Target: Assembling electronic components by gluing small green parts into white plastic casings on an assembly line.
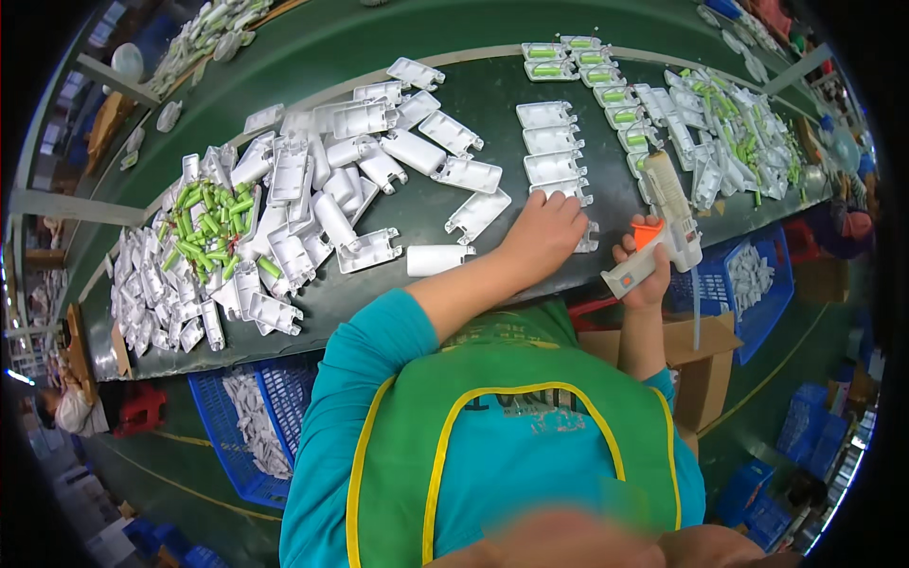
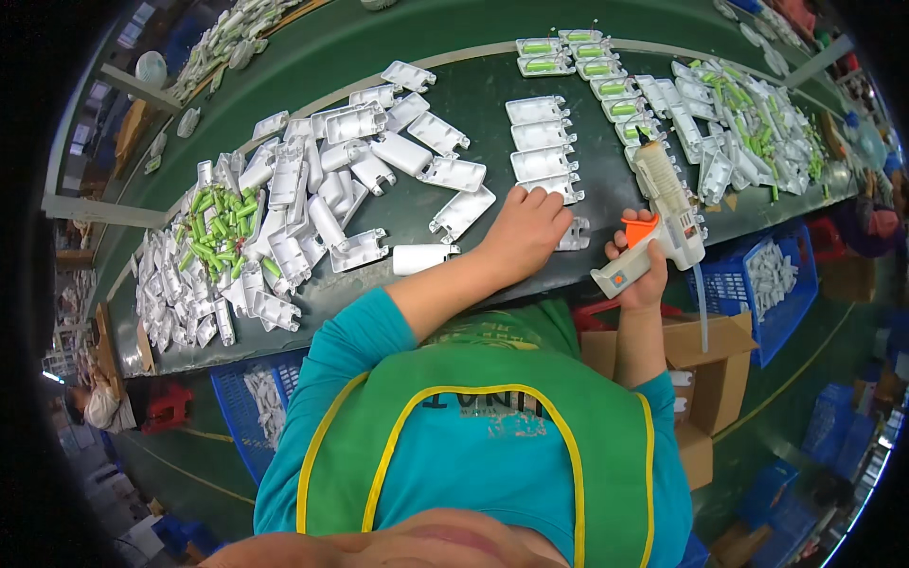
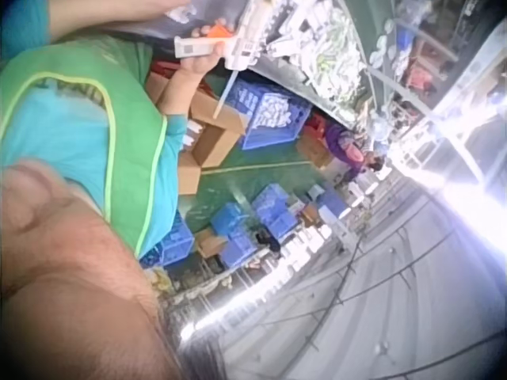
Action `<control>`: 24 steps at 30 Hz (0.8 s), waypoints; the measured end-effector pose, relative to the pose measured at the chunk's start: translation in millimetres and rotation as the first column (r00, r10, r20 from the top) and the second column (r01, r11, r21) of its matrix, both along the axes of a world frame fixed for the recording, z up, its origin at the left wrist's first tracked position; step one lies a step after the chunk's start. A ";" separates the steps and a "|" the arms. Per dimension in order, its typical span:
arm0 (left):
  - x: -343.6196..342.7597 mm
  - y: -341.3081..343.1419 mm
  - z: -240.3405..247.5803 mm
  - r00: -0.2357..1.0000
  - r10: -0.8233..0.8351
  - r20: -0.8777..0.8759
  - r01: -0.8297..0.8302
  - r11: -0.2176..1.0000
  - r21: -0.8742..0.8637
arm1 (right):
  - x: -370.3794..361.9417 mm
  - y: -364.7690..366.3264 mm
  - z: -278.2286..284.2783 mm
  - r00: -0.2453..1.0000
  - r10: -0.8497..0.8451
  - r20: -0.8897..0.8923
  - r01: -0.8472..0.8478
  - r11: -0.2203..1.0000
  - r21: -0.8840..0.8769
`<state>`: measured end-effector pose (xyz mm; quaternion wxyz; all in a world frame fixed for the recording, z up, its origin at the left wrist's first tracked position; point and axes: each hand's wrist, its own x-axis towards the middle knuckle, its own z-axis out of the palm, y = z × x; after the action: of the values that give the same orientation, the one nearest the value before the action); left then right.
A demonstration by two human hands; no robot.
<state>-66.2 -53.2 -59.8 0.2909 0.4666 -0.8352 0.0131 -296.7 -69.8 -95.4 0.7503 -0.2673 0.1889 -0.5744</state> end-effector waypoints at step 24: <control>107.8 41.4 28.6 0.972 0.192 0.135 -0.215 0.959 0.186 | 0.1 0.0 -0.2 1.000 0.001 -0.003 -0.001 1.000 -0.013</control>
<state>41.5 -11.8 -31.2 0.1910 0.5753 -0.7953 -0.0136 -296.6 -69.8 -95.6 0.7487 -0.2731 0.1862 -0.5747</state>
